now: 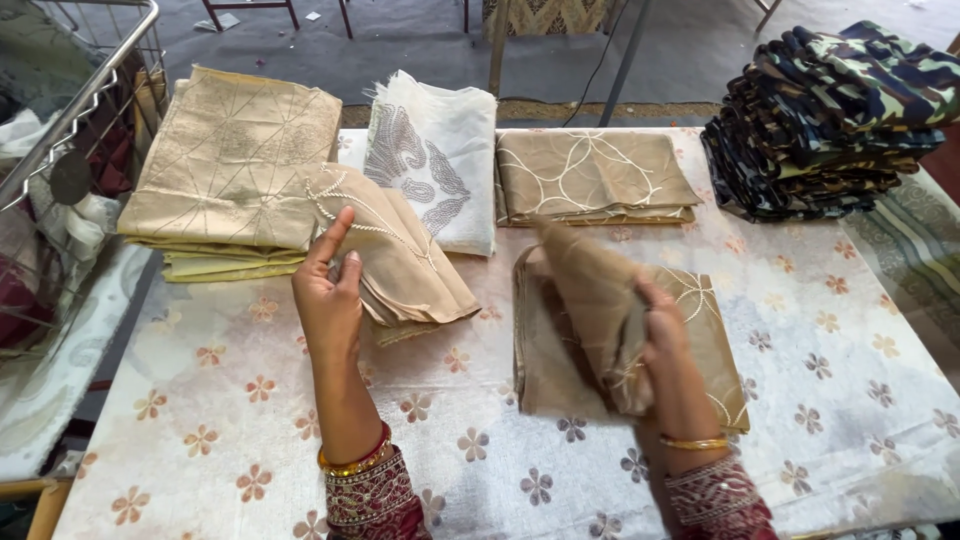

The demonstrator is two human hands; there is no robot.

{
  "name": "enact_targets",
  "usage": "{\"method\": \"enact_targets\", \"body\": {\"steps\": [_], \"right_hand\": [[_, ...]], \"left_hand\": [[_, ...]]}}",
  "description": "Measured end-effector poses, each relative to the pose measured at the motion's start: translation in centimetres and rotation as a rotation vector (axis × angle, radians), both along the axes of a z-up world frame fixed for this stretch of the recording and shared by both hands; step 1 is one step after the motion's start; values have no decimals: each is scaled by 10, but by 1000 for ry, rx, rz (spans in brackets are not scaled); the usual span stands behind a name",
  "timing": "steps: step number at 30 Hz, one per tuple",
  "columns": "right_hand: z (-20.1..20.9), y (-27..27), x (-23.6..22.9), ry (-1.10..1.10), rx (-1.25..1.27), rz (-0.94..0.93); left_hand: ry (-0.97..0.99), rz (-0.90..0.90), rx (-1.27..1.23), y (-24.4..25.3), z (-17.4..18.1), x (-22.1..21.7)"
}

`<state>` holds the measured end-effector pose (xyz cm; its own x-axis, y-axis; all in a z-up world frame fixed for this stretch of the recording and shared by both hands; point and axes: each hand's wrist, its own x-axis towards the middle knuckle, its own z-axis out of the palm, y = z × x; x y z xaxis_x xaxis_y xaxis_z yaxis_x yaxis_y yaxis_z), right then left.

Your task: Folding various pieces of cloth and fabric and stacking them on a table or in a basket.

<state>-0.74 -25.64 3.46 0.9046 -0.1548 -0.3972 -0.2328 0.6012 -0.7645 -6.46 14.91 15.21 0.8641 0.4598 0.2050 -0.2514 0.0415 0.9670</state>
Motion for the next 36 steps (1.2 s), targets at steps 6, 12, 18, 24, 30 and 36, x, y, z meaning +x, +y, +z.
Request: {"method": "enact_targets", "body": {"steps": [6,12,18,24,30,36], "right_hand": [[17,-140,-1,-214,-120,-324],[5,-201,-17,-399,-39,-292],[-23,-147,-14,-123,-39,-178],[-65,8,-27,138,-243,259],[-96,80,-35,-491,-519,704],[-65,63,-34,-169,-54,562]], "left_hand": [[-52,-122,182,-37,-2,6],[-71,-312,224,-84,-10,15],[-62,-325,219,-104,-1,14],[-130,-186,180,-93,8,6],[-386,-135,157,-91,42,-4],[-350,-492,-446,-138,51,20]]}}
